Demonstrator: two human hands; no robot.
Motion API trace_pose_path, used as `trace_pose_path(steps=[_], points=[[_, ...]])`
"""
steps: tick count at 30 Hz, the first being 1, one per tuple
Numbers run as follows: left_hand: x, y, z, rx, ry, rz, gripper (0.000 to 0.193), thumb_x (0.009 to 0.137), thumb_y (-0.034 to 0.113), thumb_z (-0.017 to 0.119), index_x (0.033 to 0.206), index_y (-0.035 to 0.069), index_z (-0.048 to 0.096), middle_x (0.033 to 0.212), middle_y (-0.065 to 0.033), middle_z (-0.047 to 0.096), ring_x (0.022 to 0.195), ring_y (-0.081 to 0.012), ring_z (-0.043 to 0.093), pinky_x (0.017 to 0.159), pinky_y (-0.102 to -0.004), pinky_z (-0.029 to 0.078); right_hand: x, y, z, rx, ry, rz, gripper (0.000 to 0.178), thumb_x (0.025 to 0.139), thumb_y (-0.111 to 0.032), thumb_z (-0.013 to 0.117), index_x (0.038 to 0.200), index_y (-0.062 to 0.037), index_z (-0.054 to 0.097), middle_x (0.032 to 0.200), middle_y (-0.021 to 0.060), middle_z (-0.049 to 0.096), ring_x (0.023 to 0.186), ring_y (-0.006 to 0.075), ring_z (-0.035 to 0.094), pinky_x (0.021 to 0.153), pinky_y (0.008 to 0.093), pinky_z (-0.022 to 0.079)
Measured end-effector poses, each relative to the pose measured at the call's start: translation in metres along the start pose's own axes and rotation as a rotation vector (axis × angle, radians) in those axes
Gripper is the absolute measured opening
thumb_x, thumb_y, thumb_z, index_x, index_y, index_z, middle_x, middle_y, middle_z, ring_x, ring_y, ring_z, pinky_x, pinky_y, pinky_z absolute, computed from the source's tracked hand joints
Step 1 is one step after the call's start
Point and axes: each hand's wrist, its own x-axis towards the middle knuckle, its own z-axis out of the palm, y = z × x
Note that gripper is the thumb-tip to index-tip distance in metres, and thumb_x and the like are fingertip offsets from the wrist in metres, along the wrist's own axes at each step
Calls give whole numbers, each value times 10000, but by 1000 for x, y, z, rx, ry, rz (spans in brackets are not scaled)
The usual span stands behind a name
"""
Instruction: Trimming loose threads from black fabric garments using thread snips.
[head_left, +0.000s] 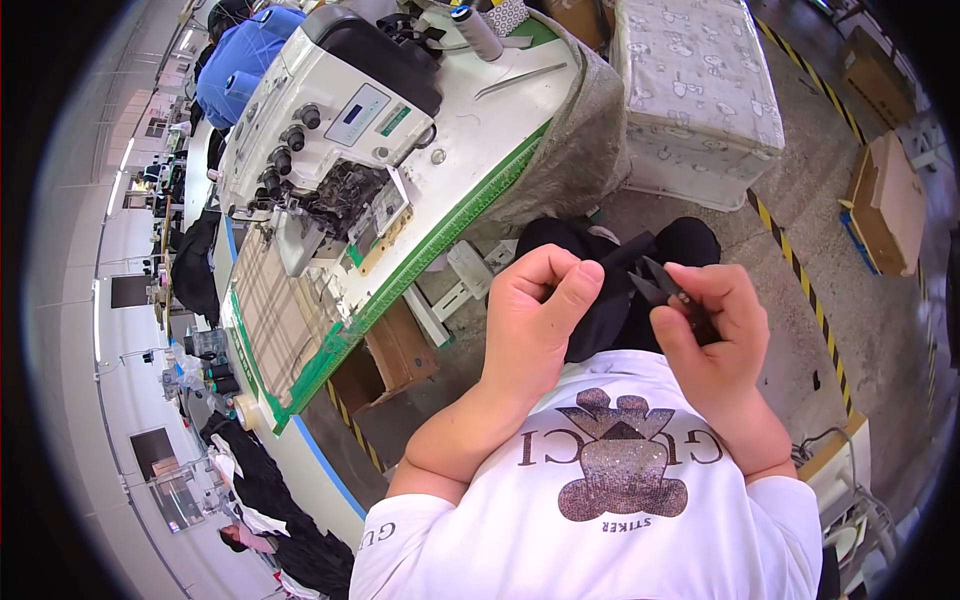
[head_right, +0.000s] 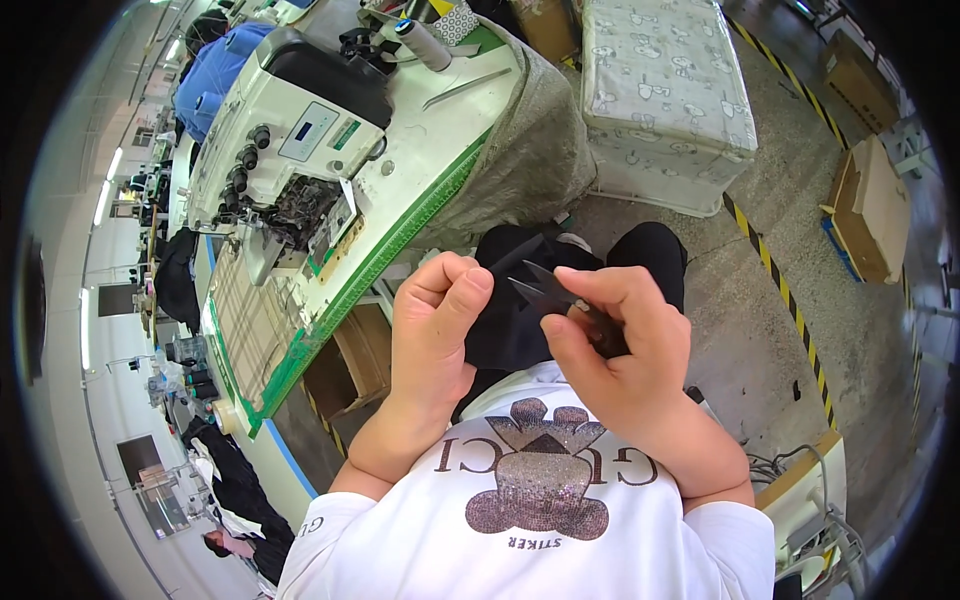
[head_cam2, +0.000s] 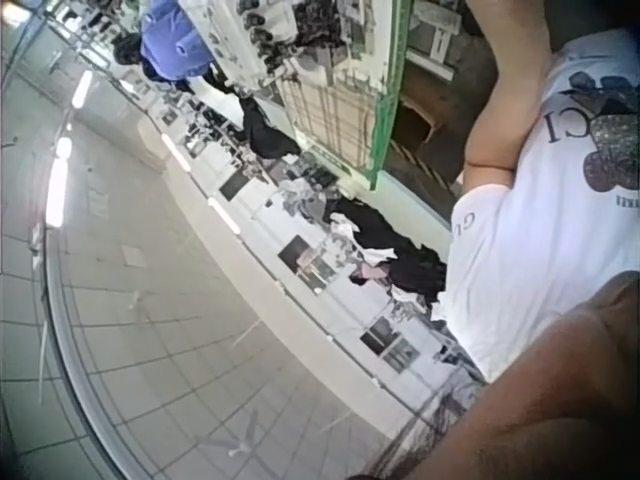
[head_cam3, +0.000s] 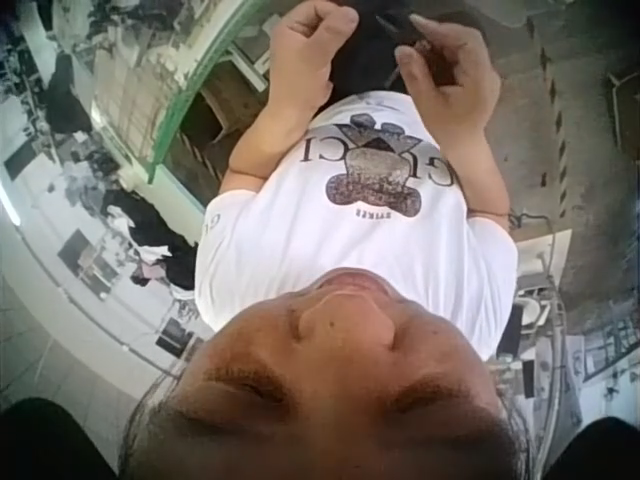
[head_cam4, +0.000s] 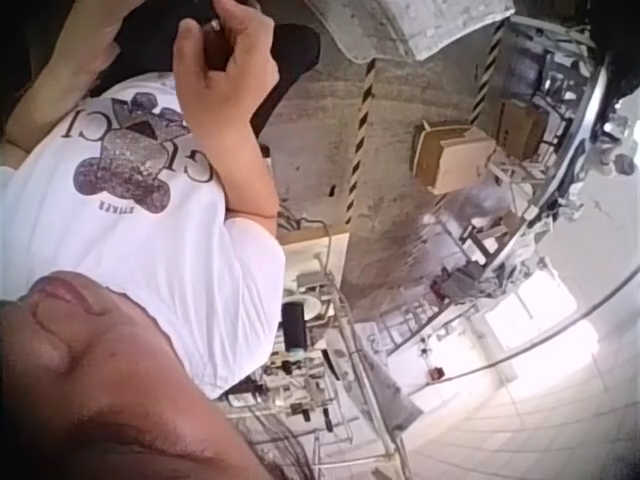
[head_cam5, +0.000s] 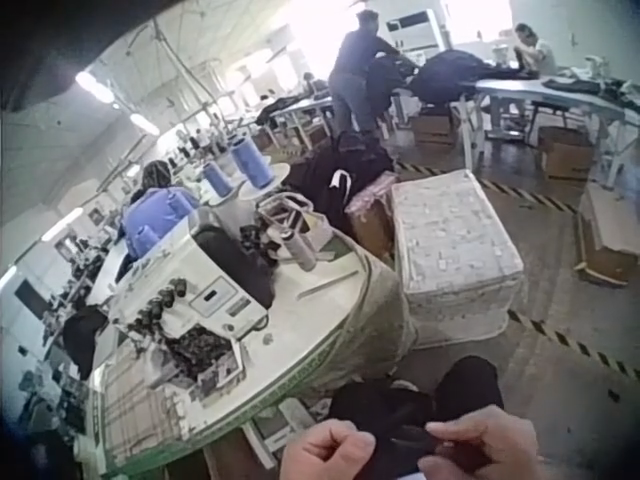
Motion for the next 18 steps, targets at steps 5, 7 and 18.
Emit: trace_pose_path(steps=[5, 7, 18], points=[[0, -2, -1, 30, -11, 42, 240, 864, 158, 641, 681, 68, 513, 621, 89, 429, 578, 6, 329, 510, -174, 245, 3, -4, 3, -139, -48, -17, 300, 718, 11, 710, 991, -25, 592, 640, 14, 560, 506, 48, 494, 472, 185, 389], [0, -1, 0, 44, -14, 49, 242, 864, 160, 641, 680, 68, 513, 620, 89, 430, 578, 5, 333, 511, -173, 247, 3, -5, 2, -199, -45, -43, 298, 709, 0, 714, 983, -28, 600, 632, 25, 559, 497, 70, 508, 466, 195, 395], [0, 0, 2, -22, 9, -21, 223, 864, 143, 634, 683, 69, 525, 625, 90, 432, 572, 11, 327, 495, -174, 236, 4, -8, -2, -210, -79, -17, 292, 717, -19, 714, 988, -31, 604, 663, 38, 571, 513, 98, 535, 472, 216, 422]])
